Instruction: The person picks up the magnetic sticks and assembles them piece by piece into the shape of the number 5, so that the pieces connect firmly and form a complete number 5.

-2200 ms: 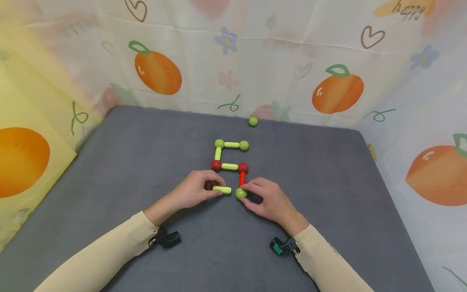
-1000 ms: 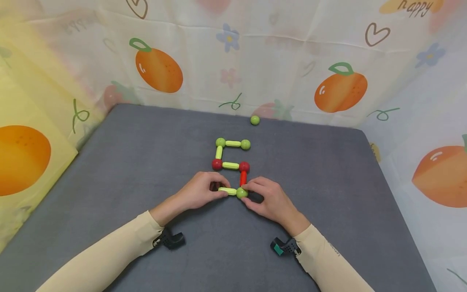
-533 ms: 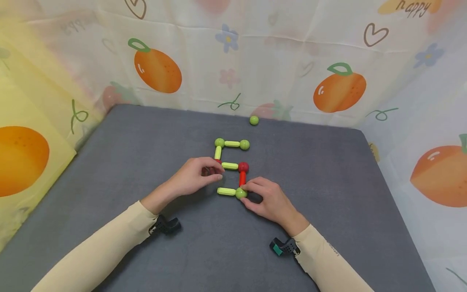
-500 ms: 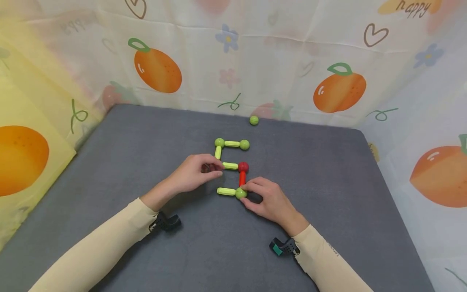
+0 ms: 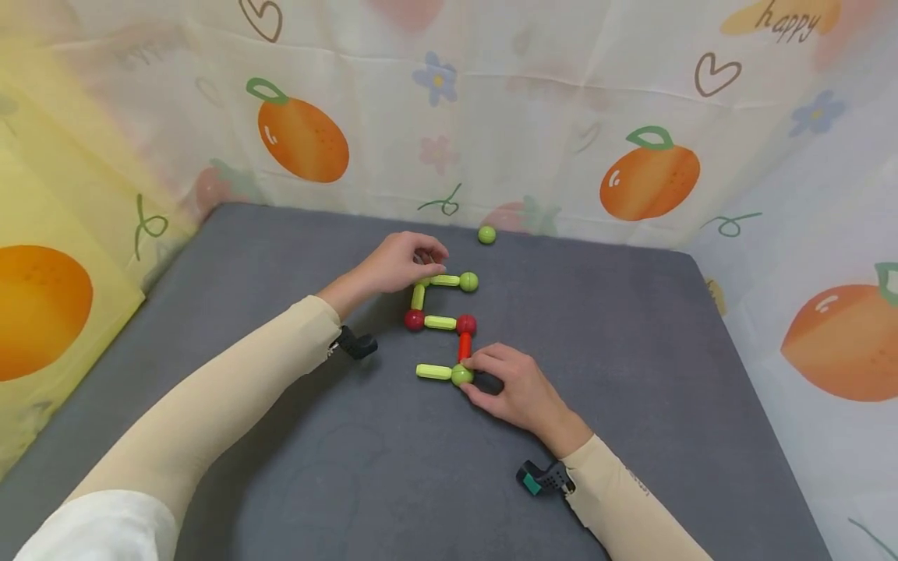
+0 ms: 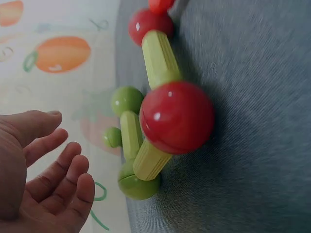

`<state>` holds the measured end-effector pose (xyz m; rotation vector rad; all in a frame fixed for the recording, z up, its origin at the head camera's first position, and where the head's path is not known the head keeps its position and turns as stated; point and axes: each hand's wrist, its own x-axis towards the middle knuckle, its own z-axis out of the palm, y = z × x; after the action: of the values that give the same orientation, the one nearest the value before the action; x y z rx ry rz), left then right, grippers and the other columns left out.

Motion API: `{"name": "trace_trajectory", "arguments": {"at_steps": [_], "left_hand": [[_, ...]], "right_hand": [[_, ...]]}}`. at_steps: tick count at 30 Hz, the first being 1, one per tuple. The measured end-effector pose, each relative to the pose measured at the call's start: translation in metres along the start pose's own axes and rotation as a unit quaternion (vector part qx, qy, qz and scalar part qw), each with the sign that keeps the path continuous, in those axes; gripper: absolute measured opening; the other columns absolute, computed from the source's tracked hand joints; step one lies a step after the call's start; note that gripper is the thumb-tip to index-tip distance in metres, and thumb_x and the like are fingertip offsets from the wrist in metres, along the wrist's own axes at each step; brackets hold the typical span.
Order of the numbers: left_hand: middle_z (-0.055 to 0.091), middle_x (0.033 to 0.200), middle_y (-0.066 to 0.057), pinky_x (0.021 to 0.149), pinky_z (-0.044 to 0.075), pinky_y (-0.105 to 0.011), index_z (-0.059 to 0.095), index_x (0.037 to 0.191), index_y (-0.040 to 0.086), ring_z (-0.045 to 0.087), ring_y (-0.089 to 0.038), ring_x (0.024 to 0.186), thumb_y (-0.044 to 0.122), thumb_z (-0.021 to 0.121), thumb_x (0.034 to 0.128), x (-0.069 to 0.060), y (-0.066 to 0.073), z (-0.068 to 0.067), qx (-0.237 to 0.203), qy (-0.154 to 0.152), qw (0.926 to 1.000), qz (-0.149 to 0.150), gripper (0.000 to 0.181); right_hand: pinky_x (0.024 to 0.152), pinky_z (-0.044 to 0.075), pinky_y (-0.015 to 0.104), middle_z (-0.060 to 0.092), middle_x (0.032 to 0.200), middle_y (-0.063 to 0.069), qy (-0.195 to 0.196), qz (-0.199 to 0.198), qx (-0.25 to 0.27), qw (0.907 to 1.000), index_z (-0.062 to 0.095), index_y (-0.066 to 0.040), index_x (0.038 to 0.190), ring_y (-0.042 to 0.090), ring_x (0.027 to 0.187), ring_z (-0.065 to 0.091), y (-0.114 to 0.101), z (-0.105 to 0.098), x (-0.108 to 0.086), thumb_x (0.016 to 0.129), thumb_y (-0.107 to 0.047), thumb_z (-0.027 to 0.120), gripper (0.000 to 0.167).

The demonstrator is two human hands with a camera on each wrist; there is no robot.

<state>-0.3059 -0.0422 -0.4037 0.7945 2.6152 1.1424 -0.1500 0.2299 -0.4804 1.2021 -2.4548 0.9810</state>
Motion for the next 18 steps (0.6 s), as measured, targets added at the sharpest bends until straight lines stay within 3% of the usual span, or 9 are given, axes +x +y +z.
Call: {"name": "trace_trajectory", "arguments": {"at_steps": [8, 18], "left_hand": [[0.072, 0.120, -0.007, 0.097, 0.053, -0.037, 0.075, 0.131, 0.007, 0.066, -0.021, 0.108, 0.014, 0.075, 0.1052, 0.038, 0.003, -0.003, 0.027, -0.005, 0.9996, 0.005, 0.027], [0.065, 0.146, -0.011, 0.107, 0.050, -0.042, 0.066, 0.148, 0.008, 0.060, -0.027, 0.131, 0.010, 0.063, 0.1082, 0.073, 0.010, 0.004, 0.132, -0.040, 0.9904, 0.011, 0.040]], "right_hand": [[0.093, 0.058, 0.036, 0.073, 0.113, -0.006, -0.001, 0.002, 0.006, 1.0000, 0.079, -0.019, 0.115, 0.013, 0.104, 0.070, 0.001, 0.000, 0.001, 0.092, -0.014, 0.089, 0.026], [0.094, 0.058, 0.035, 0.072, 0.114, -0.006, -0.001, 0.011, 0.010, 0.9999, 0.078, -0.020, 0.115, 0.014, 0.105, 0.070, -0.002, 0.001, -0.001, 0.093, -0.015, 0.088, 0.025]]}}
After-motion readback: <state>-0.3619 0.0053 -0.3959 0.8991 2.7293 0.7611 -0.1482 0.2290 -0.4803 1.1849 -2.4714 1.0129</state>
